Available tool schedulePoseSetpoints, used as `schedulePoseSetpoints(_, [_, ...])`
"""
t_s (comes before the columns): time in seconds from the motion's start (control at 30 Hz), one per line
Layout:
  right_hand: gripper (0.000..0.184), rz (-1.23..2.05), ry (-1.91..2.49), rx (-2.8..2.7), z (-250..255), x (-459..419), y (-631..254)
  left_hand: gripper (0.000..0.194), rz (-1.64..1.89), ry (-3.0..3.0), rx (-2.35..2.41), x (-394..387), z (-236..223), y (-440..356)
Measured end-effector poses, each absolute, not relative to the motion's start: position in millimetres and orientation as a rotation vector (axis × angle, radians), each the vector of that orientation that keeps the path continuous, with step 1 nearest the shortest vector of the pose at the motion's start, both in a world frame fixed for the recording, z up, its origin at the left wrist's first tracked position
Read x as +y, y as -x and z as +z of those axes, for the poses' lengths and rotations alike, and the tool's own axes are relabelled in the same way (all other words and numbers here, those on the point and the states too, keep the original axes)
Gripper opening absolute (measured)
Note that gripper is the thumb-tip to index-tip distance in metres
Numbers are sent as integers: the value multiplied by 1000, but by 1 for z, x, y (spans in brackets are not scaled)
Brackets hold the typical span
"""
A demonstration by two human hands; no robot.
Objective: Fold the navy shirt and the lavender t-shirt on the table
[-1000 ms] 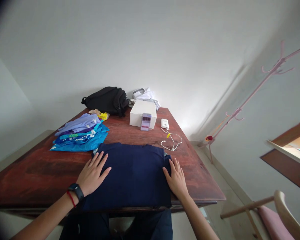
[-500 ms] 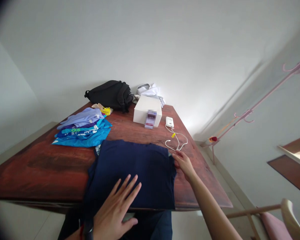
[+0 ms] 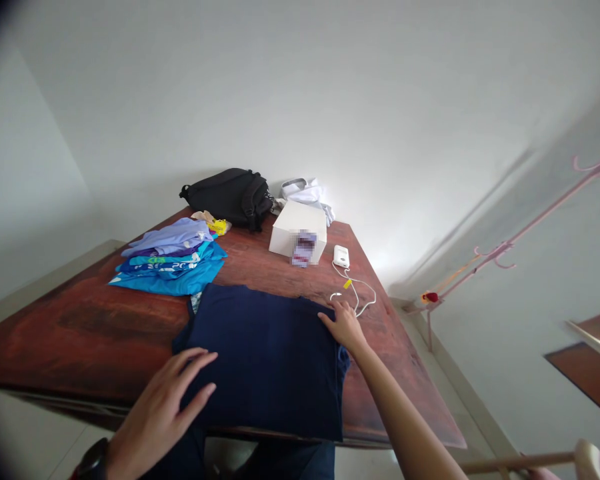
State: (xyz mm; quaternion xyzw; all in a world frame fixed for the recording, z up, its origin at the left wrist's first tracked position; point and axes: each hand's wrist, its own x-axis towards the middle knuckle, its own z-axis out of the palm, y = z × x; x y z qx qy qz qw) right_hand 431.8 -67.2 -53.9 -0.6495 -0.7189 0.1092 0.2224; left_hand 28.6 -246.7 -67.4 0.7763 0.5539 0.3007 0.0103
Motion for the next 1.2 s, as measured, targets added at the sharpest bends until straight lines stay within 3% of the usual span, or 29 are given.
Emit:
schedulePoseSetpoints(0.17, [33, 246, 1469, -2292, -34, -62, -344, 53, 956, -2321, 2031, -241, -70, 14])
schedulePoseSetpoints(0.3, [47, 510, 1225, -2523, -29, -29, -253, 62, 683, -2264, 2227, -241, -68, 2])
schedulePoseSetpoints(0.53, [67, 678, 1247, -2650, -33, 28, -163, 70, 355, -1994, 2212, -245, -53, -14])
schedulePoseSetpoints(0.6, [59, 742, 1244, -2696, -31, 35, -158, 69, 309, -1926, 2187, -247, -49, -14])
schedulePoseSetpoints(0.73, [24, 870, 1146, -2788, -22, 41, -156, 60, 349, -1866, 2097, -248, -50, -18])
schedulePoseSetpoints(0.8, [18, 900, 1093, -2804, -18, 40, -157, 58, 451, -1871, 2028, -247, -53, -23])
schedulePoseSetpoints(1.07, [28, 593, 1245, -2614, 1, -4, -165, 53, 835, -1936, 1937, -217, -47, 8])
schedulePoseSetpoints(1.2, [21, 333, 1291, -2684, 14, -80, -152, 35, 877, -2163, 1811, -154, -35, 49])
